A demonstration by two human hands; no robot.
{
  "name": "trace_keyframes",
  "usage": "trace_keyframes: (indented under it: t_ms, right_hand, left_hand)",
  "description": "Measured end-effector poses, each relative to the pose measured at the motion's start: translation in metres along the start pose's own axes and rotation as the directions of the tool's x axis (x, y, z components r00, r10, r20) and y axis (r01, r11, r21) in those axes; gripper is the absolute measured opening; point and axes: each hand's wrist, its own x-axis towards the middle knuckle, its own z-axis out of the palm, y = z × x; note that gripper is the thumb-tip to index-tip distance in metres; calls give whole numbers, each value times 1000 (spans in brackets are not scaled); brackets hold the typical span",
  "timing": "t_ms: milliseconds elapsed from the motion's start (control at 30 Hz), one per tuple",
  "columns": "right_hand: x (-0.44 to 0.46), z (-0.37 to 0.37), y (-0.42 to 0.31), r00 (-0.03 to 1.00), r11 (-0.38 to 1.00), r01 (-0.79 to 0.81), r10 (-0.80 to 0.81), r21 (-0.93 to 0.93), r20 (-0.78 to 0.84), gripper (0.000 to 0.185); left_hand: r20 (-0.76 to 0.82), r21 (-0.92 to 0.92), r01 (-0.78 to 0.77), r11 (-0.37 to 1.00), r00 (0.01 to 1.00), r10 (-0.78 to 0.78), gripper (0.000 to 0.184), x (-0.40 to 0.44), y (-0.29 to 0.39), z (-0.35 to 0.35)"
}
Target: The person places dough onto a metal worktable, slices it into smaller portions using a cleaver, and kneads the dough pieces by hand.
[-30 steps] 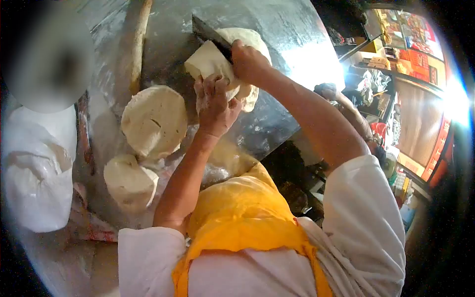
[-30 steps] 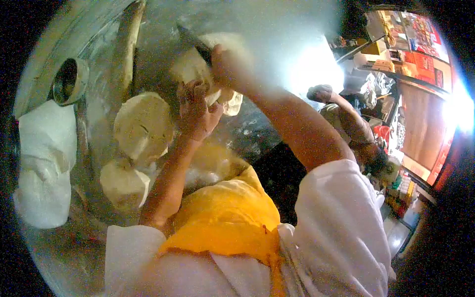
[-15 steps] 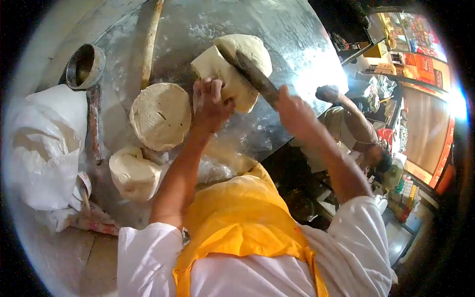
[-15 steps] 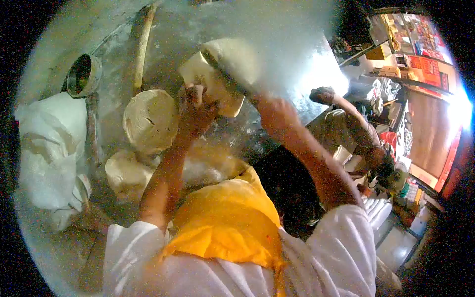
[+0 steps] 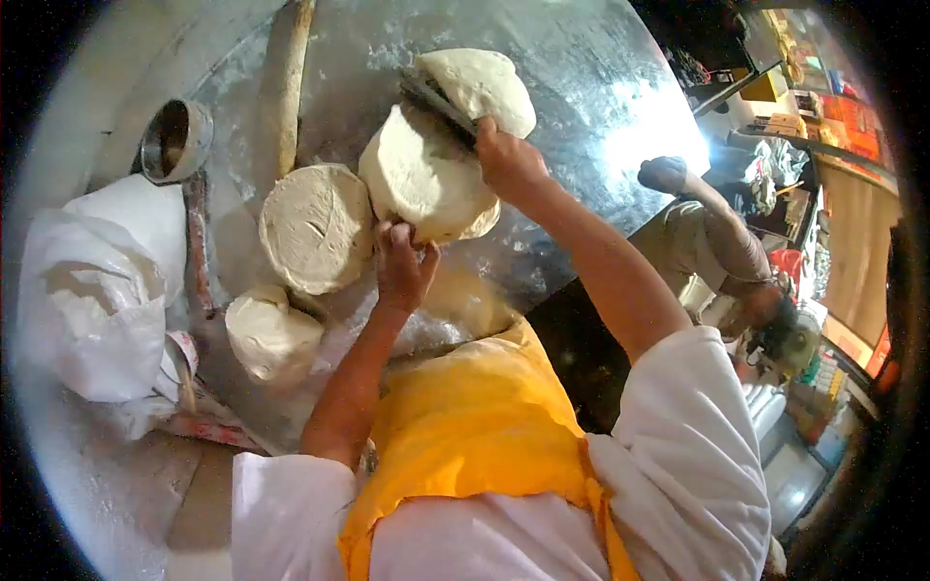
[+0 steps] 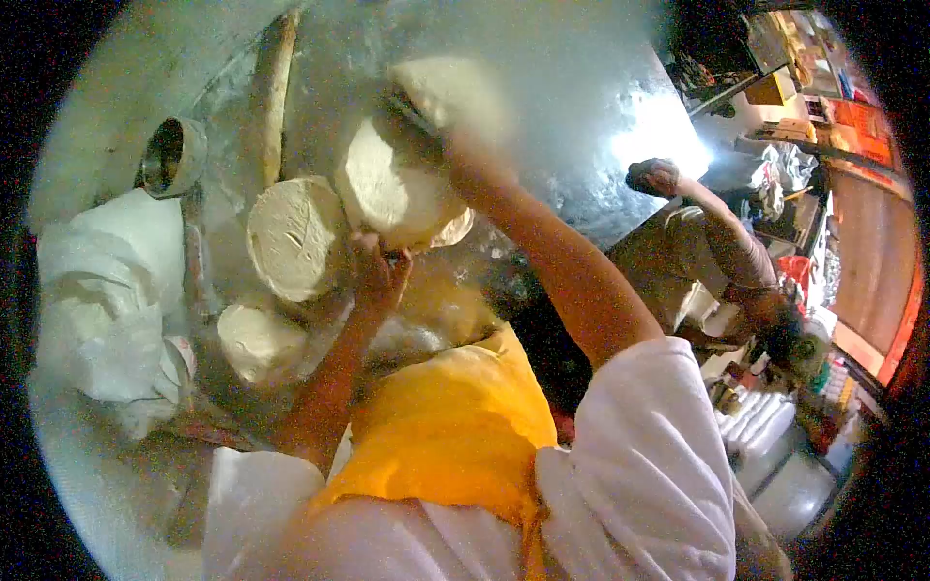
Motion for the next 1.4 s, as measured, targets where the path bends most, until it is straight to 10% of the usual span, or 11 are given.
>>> trace_keyframes:
  t_ms: [200,300,500,800,1000,1133,1400]
  right_hand:
    - [15,-22,5,993,994,109,-108,13,-55,23]
    - [-4,-98,-7,694,779,616,-463,120,-551,21]
    - [24,-100,87,968,905,199,-240,-376,-66,29]
    - [-65,-27,96,908,951,-274,305,144,-286,36]
    - [-202,82,61,753,129,-249,649,960,108,29]
    - [-284,152,53,736,-80,-364,586,928,339,29]
    - [-350,143,31,721,-59,-437,574,897,389,27]
  left_hand:
    - [210,187,43,981,974,-83,63,-68,-15,-28]
    - [141,19,-15,1000,990,12,71,-81,-18,-55]
    - [325,17,88,996,942,-88,66,-134,-19,-98]
    - [341,-8,-32,999,939,33,57,-167,-32,-99]
    - [372,113,-70,991,928,23,57,-164,-31,-113]
    - [459,121,-331,936,855,243,59,-163,-28,-103]
    - [480,-78,-428,900,775,411,61,-148,23,-55]
